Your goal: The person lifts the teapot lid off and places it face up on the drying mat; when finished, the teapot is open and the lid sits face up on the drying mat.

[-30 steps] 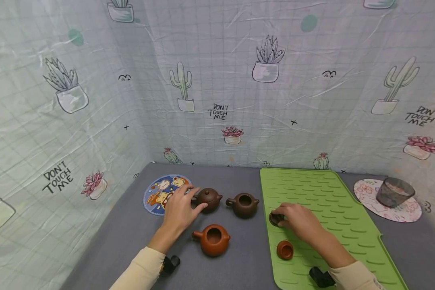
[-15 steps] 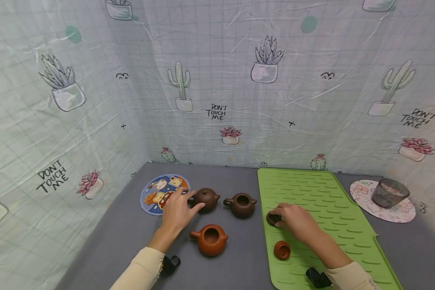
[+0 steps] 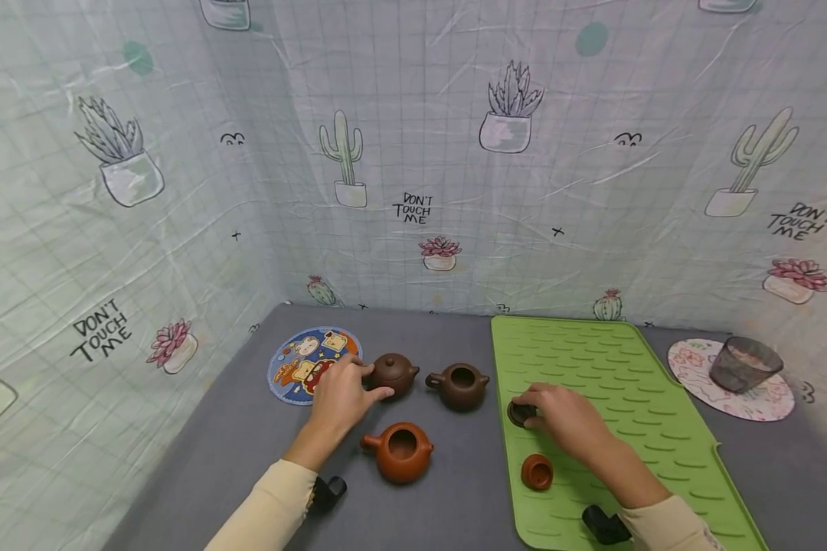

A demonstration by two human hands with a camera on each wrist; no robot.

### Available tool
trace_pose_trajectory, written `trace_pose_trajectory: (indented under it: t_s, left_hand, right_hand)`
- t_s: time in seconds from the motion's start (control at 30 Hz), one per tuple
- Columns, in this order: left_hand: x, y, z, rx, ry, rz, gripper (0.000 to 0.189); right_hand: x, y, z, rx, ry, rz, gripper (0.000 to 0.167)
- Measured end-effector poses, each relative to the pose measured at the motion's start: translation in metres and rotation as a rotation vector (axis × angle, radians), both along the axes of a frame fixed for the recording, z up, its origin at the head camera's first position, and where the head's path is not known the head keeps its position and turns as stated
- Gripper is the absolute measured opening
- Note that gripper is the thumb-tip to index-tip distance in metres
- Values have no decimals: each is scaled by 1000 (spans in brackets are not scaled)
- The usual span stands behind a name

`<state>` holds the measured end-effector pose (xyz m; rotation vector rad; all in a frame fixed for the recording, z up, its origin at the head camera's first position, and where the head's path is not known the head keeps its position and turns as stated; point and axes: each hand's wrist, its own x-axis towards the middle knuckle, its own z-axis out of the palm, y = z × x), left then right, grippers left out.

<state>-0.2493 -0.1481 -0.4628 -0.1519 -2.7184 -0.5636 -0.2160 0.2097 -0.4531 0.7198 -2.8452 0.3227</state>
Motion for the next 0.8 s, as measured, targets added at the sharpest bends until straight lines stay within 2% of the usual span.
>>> trace_pose_trajectory:
  t_s: [0.13,0.43,0.8]
  left_hand:
    - [-1,1,3,-9,-28,18,59]
    - [-3,2,5,19,-41,24,57]
    - [-7,-2,10,46,-73,-23,54]
  right_hand:
    - [0,0,0,2,-3,5,35]
    - [-1,1,0,5,-13,-6,35]
    - [-1,1,2,-8,-23,-2,34]
